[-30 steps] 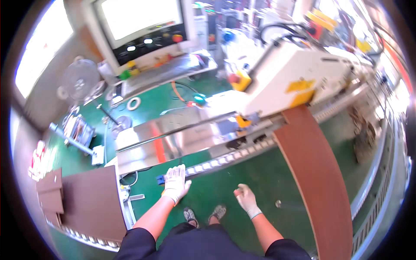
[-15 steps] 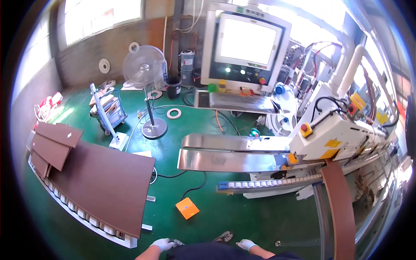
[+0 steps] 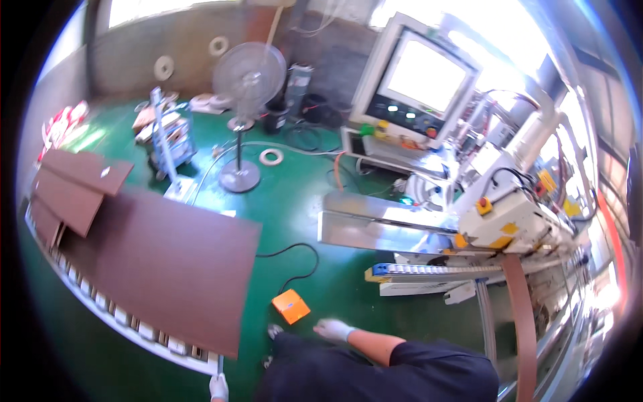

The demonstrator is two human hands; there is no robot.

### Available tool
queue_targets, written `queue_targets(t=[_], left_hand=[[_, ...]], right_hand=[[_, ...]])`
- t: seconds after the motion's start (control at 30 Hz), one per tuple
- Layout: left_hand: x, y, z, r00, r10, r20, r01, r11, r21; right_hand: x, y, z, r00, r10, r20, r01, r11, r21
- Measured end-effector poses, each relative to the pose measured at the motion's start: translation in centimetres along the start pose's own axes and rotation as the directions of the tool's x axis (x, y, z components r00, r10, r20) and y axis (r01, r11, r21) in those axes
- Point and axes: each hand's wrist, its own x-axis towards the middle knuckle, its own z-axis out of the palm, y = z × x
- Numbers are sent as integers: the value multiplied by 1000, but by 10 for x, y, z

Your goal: The person places a bottle onto an edge-banding machine, feeds wooden boards one at a time into the machine, and touches the edges of a board by hand.

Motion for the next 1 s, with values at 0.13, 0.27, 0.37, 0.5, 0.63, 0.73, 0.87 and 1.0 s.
queue_targets(t=[0.13,0.27,0.37,0.5,0.63,0.73,0.87,1.0], left_hand=[[-16,48,54,1000,-13,21,15,996,-92],[-22,9,65,983,160,-87,-154,986,67],[-38,-5,55,985,-122,-122,89,964,-250],[-23,25,7,923,-356,-147,292,896,-335],[-9,60,-30,862,-330,-386,176,907,-383],[11,115,-20,852,-446,-275,218,778,-589],[-33,193,-9,872,-374,-314,232,883,-407],[-35,251,-37,814,-525,-248,386,808,-445]], right_hand=[[86,-48,-43,963,-162,-217,148,986,-77],[172,-162,-61,960,-123,-253,227,868,441],[226,-237,-61,914,-313,-257,383,875,296],[335,-304,-46,934,-344,-95,356,870,341],[427,-381,-29,964,-129,233,-61,744,665],[528,-420,-49,887,-193,420,-321,394,861],[652,-538,-83,927,-356,119,-10,295,956],[760,-649,-112,987,-158,-42,70,175,982]])
